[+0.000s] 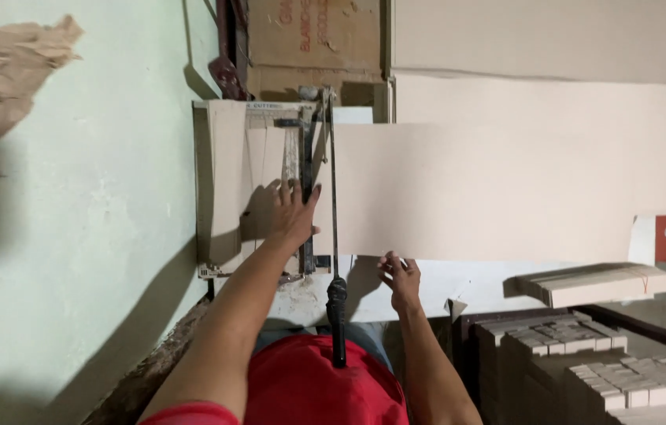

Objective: Using a manual paper cutter to slice paper sheets into thin strips.

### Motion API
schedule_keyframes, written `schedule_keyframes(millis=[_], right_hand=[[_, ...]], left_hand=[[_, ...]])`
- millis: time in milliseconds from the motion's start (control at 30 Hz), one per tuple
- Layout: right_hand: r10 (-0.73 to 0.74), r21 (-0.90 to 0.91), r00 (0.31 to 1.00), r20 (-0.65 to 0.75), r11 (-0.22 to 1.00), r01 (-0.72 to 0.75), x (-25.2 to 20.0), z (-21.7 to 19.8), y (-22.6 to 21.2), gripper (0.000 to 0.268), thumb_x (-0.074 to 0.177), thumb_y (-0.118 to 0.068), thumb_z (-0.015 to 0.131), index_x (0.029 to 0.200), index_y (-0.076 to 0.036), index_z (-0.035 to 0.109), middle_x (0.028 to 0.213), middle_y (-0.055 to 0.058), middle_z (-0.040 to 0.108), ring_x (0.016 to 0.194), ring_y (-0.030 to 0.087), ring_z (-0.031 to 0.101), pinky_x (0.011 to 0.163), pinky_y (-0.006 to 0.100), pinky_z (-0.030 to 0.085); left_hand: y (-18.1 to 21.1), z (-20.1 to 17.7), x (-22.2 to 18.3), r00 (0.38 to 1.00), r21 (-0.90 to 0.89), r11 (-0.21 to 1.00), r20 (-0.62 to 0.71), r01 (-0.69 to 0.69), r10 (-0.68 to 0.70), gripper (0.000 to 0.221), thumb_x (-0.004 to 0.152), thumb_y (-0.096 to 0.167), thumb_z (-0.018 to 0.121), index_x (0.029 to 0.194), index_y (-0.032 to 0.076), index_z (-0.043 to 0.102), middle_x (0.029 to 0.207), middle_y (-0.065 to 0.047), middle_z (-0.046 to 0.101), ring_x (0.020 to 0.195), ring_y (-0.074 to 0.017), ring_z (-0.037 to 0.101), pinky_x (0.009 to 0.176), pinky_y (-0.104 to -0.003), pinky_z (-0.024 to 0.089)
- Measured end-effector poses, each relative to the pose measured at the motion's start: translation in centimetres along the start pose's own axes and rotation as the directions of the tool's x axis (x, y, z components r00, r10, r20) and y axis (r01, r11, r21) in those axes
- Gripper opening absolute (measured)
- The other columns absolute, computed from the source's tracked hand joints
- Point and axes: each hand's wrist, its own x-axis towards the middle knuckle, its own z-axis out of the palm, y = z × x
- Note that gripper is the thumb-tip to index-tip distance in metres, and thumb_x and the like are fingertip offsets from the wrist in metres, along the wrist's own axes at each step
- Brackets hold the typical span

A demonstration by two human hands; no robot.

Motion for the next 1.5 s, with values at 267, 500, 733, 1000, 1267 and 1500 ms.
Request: schedule_keyframes(millis=[267,500,733,1000,1267,1500], right_hand=[[0.045,-0.712,0.994,0.098,0.701,0.039,2.9,-1.9,1.1,0.040,0.096,-0.051,0.070,0.111,-0.015,0.076,0.076,0.007,0.078,0.071,0.018,0.078,0.061,0.034,0.066],[0.195,-0.882,0.868,0.457,0.221,0.415,-21.8,7.2,-9.2,0.099,0.091,-0.056,0.060,0.164,-0.021,0.004,0.105,0.032,0.073,0.106,0.051,0.070,0.091,0.059,0.057],[-0.148,-0.863,0.884,0.443,0.195,0.465,-11.7,6.5,7.6,0.084,0.095,-0.016,0.046,0.164,-0.005,0.001,0.090,0.028,0.074,0.082,0.048,0.075,0.071,0.057,0.057],[-0.008,-0.815,0.922,0.387,0.465,0.346,-20.3,6.1,-3.8,0.095,0.095,-0.052,0.058,0.165,-0.020,0.003,0.094,0.024,0.076,0.086,0.046,0.076,0.072,0.052,0.056],[0.158,-0.480,0.897,0.413,0.875,0.067,-19.0,4.0,-8.1,0.069,0.093,-0.055,0.043,0.158,-0.032,0.038,0.089,0.016,0.071,0.071,0.024,0.068,0.061,0.033,0.057],[0.129,-0.204,0.989,0.075,0.973,-0.111,-2.5,-1.3,0.5,0.081,0.101,-0.049,0.061,0.162,-0.015,0.019,0.118,0.030,0.069,0.089,0.042,0.074,0.079,0.053,0.061]], left_hand=[[4.7,-1.6,0.5,0.940,0.421,0.877,0.139,0.230,-0.313,0.087,0.088,0.037,0.075,0.155,-0.001,0.035,0.167,-0.028,0.002,0.155,-0.0425,0.000,0.118,-0.070,-0.004],[3.6,0.9,1.7,0.953,0.380,0.901,0.127,0.211,-0.276,0.092,0.088,0.033,0.076,0.159,0.005,0.024,0.167,-0.027,0.007,0.155,-0.0428,0.003,0.117,-0.073,-0.005],[2.3,3.0,3.5,0.958,0.217,0.954,0.154,0.206,-0.242,0.118,0.081,0.032,0.083,0.163,0.015,0.000,0.167,-0.029,0.000,0.155,-0.0443,-0.001,0.116,-0.075,-0.009],[3.2,-0.8,-0.2,0.979,0.311,0.939,0.093,0.144,-0.181,0.113,0.081,0.046,0.081,0.163,0.018,0.007,0.168,-0.024,-0.004,0.154,-0.0430,-0.004,0.117,-0.072,-0.008],[-4.1,19.6,6.5,0.642,0.676,0.394,0.152,-0.622,0.752,0.049,0.087,-0.001,0.062,0.051,0.029,0.049,0.056,0.015,0.052,0.054,-0.0097,0.050,0.049,-0.030,0.032],[-9.5,14.2,0.0,0.529,0.601,0.625,-0.361,-0.498,0.768,0.021,0.086,0.025,0.062,0.067,0.031,0.055,0.069,0.006,0.054,0.064,-0.0179,0.054,0.065,-0.040,0.047]])
